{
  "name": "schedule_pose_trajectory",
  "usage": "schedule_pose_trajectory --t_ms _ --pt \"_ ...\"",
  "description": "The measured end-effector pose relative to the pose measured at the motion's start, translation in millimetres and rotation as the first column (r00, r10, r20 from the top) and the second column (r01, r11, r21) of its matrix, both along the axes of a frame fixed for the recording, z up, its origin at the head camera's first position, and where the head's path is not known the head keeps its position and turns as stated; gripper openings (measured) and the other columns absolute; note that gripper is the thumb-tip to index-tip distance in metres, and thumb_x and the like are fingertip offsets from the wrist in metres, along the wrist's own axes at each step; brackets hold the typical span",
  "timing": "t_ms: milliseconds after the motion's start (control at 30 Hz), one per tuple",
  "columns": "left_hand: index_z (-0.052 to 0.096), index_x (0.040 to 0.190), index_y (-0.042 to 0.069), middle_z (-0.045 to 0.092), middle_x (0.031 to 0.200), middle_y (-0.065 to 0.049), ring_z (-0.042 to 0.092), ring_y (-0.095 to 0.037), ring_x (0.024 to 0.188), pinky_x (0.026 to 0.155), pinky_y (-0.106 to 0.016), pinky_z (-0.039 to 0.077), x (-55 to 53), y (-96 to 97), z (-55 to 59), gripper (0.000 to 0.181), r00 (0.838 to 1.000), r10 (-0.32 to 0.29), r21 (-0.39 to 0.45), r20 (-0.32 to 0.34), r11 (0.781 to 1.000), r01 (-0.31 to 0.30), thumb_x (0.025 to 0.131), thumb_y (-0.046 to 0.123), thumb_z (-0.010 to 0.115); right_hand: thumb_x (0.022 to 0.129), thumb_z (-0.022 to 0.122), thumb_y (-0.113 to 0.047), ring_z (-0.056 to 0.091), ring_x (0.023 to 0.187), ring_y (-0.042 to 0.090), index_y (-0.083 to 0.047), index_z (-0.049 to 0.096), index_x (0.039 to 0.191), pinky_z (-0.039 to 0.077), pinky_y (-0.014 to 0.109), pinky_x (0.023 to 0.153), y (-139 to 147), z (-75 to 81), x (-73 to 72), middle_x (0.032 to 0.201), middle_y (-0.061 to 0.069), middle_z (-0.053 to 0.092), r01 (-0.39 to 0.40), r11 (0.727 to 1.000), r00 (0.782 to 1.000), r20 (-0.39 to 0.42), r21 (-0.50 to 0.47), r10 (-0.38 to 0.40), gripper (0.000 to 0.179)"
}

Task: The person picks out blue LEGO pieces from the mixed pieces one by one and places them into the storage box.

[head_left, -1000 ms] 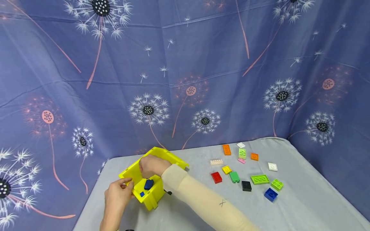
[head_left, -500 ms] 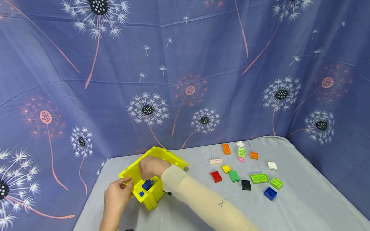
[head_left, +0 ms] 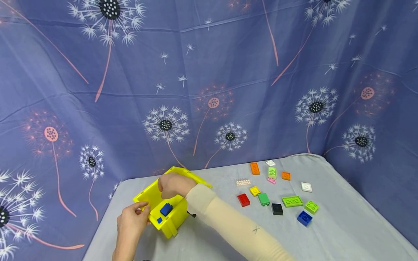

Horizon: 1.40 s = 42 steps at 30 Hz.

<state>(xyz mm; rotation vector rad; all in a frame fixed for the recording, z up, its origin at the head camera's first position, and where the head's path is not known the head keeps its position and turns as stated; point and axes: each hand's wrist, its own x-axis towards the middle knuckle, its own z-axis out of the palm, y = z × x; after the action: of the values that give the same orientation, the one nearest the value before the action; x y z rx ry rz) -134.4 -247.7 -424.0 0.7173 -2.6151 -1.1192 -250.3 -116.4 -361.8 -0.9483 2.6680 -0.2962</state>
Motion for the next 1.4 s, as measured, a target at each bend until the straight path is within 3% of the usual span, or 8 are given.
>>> schedule_pose_trajectory --t_ms 233,367,533,667,767,1067,1400 --pt "0.071 0.126 -0.003 0.064 0.094 -0.015 0.069 -0.018 0.060 0.054 -0.031 0.053 0.1 1.7 -0.4 0.035 1.000 -0.004 0.003 0.000 1.000 0.004 0.099 0.019 0.067 0.093 0.075 -0.023 0.061 0.094 0.011 -0.022 0.072 0.124 0.056 0.032 0.086 31 33.6 -2.8 0.121 -0.007 0.069 0.018 0.993 1.000 0.015 -0.116 -0.017 0.030" --pt "0.071 0.126 -0.003 0.063 0.095 -0.016 0.067 -0.016 0.058 0.053 -0.030 0.053 -0.2 1.7 -1.0 0.034 1.000 0.009 0.004 -0.005 1.000 -0.009 0.099 0.018 0.067 0.096 0.071 -0.020 0.060 0.083 0.014 -0.022 0.070 0.126 0.055 0.031 0.077 50 50.7 -4.0 0.118 -0.004 0.068 0.030 0.981 0.999 0.043 -0.194 -0.022 0.031" --pt "0.071 0.126 -0.003 0.063 0.095 -0.017 0.066 -0.014 0.057 0.053 -0.030 0.054 1.0 1.0 -1.4 0.034 1.000 0.017 0.010 -0.004 1.000 -0.017 0.099 0.017 0.067 0.099 0.066 -0.019 0.060 0.083 0.015 -0.019 0.068 0.129 0.052 0.030 0.074 72 69.6 -2.5 0.114 -0.002 0.068 -0.020 0.970 1.000 -0.017 -0.243 0.017 0.030" --pt "0.070 0.126 -0.003 0.063 0.095 -0.017 0.067 -0.015 0.059 0.054 -0.030 0.054 1.7 1.1 -2.0 0.035 1.000 0.009 0.013 -0.002 1.000 -0.009 0.099 0.018 0.067 0.100 0.064 -0.019 0.064 0.100 0.017 -0.018 0.067 0.130 0.054 0.033 0.083 96 79.6 -1.1 0.120 0.002 0.068 -0.031 0.959 0.998 -0.063 -0.281 0.014 0.030" --pt "0.070 0.126 -0.003 0.065 0.094 -0.016 0.068 -0.017 0.059 0.054 -0.031 0.052 1.7 0.8 -2.0 0.035 1.000 -0.003 -0.004 -0.010 1.000 0.003 0.099 0.018 0.067 0.100 0.064 -0.021 0.063 0.113 0.020 -0.018 0.066 0.130 0.054 0.037 0.090 118 79.9 -1.3 0.127 0.005 0.067 -0.007 0.950 0.997 -0.074 -0.313 -0.017 0.030" --pt "0.071 0.126 -0.002 0.063 0.092 -0.015 0.066 -0.014 0.057 0.053 -0.031 0.051 1.3 -0.5 -0.4 0.035 1.000 0.003 -0.004 -0.024 1.000 -0.003 0.098 0.018 0.068 0.098 0.065 -0.021 0.068 0.099 0.022 -0.019 0.070 0.122 0.055 0.043 0.089 189 68.2 -0.2 0.122 0.007 0.069 0.105 0.924 0.981 -0.114 -0.368 -0.157 0.025" --pt "0.071 0.125 -0.003 0.064 0.094 -0.016 0.068 -0.016 0.058 0.052 -0.030 0.051 2.9 -0.7 -2.0 0.034 0.999 0.001 -0.005 -0.033 1.000 -0.001 0.098 0.017 0.068 0.097 0.060 -0.018 0.068 0.112 0.029 -0.015 0.066 0.131 0.055 0.050 0.090 262 40.1 1.3 0.130 0.008 0.068 0.215 0.899 0.958 -0.098 -0.380 -0.270 0.035"
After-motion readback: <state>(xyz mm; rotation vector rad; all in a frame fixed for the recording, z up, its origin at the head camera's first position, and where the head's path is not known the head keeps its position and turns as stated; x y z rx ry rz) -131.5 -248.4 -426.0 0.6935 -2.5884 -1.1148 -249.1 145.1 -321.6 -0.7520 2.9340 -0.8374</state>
